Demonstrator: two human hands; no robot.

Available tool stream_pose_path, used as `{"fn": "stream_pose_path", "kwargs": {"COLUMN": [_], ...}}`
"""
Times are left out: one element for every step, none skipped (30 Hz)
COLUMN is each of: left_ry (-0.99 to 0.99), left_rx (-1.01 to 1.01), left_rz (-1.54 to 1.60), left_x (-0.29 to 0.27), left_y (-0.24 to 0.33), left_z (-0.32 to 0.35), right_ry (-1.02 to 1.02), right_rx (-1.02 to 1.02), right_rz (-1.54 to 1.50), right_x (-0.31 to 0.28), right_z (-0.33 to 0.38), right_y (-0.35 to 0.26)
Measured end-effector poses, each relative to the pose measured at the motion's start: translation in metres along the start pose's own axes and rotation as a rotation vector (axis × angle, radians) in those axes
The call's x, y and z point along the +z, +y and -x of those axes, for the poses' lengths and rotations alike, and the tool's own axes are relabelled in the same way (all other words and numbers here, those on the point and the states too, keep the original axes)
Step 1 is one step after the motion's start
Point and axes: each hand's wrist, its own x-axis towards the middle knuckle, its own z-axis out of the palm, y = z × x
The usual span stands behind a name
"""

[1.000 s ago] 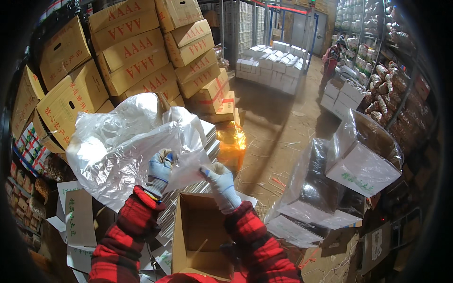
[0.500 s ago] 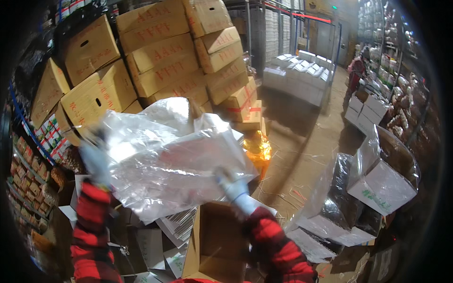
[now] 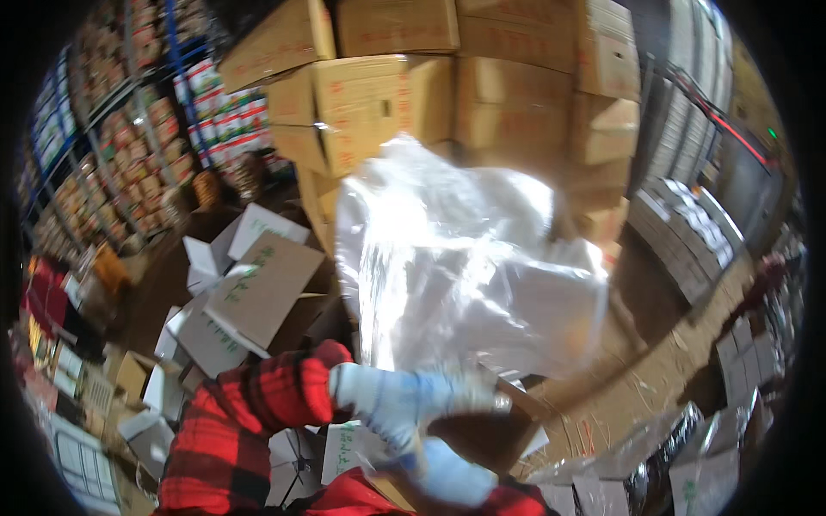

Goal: Packing plastic bags filled with small potatoes into cardboard boxes in a warehouse.

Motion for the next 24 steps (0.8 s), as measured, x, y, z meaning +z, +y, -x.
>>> {"fn": "stream_pose_path", "kwargs": {"left_ry": [-0.305, -0.511, -0.806, -1.107, -0.911, -0.710, -0.624, -0.329, 0.007, 0.257, 0.301, 0.207, 0.059, -0.065, 0.176, 0.429, -0.259, -0.962, -0.521, -0.046, 0.392, 0.401, 0.123, 0.062], "left_rx": [-0.122, -0.130, -0.484, -0.828, -0.815, -0.727, -0.557, -0.494, -0.414, -0.359, -0.308, -0.259, -0.202, -0.117, -0.179, -0.327, -0.247, -0.146, -0.505, -0.330, -0.654, -0.864, -1.281, -1.242], "left_rz": [0.014, 0.355, 0.202, 0.032, -0.225, -0.476, -0.784, -0.900, -0.871, -0.774, -0.647, -0.517, -0.449, -0.407, 0.025, 0.410, 0.058, -0.285, -0.075, -0.689, -0.197, -0.162, 0.327, 0.226], "left_x": [0.008, 0.022, 0.021, 0.022, 0.017, 0.014, 0.020, 0.034, 0.049, 0.066, 0.095, 0.154, 0.220, 0.291, 0.303, 0.275, 0.281, 0.291, 0.258, 0.315, 0.293, 0.283, 0.289, 0.305], "left_y": [-0.010, -0.033, -0.038, -0.043, -0.052, -0.071, -0.106, -0.141, -0.157, -0.159, -0.163, -0.168, -0.184, -0.209, -0.151, -0.107, -0.126, -0.137, -0.111, -0.160, -0.145, -0.139, -0.145, -0.139], "left_z": [0.016, 0.037, 0.048, 0.058, 0.071, 0.071, 0.082, 0.086, 0.073, 0.061, 0.049, 0.034, 0.023, 0.016, 0.011, 0.031, 0.045, 0.067, 0.050, 0.142, 0.118, 0.116, 0.127, 0.144], "right_ry": [-0.212, -0.421, -0.149, -0.206, 0.180, 0.297, 1.000, 1.194, 1.336, 1.344, 1.058, 0.760, 0.452, 0.332, 0.266, 0.062, -0.160, -0.202, -0.062, 0.021, 0.157, 0.481, 0.472, 0.576], "right_rx": [-0.072, -0.128, -0.516, -0.368, 0.099, -0.142, -0.367, -0.206, 0.002, 0.071, 0.115, 0.153, 0.187, 0.248, 0.387, 0.466, 0.518, 0.498, 0.492, 0.445, 0.494, 0.498, 0.451, 0.462], "right_rz": [-0.279, -0.560, -0.099, -0.275, -0.309, -0.907, -0.640, -0.245, 0.178, 0.203, 0.352, 0.472, 0.569, 0.415, 0.247, 0.195, 0.145, 0.083, -0.072, -0.133, -0.191, -1.111, -1.078, -1.109], "right_x": [-0.003, -0.013, -0.038, -0.054, -0.042, -0.021, 0.000, 0.000, 0.002, 0.019, 0.040, 0.060, 0.078, 0.124, 0.177, 0.202, 0.217, 0.196, 0.188, 0.179, 0.181, 0.198, 0.169, 0.163], "right_z": [0.006, 0.012, 0.028, 0.047, 0.074, 0.088, 0.078, 0.080, 0.086, 0.099, 0.102, 0.104, 0.102, 0.097, 0.133, 0.155, 0.160, 0.158, 0.175, 0.164, 0.168, 0.156, 0.121, 0.105], "right_y": [0.015, 0.030, 0.035, 0.052, 0.062, 0.141, 0.120, 0.099, 0.074, 0.067, 0.064, 0.067, 0.079, 0.122, 0.172, 0.186, 0.191, 0.166, 0.152, 0.144, 0.152, 0.177, 0.170, 0.197]}}
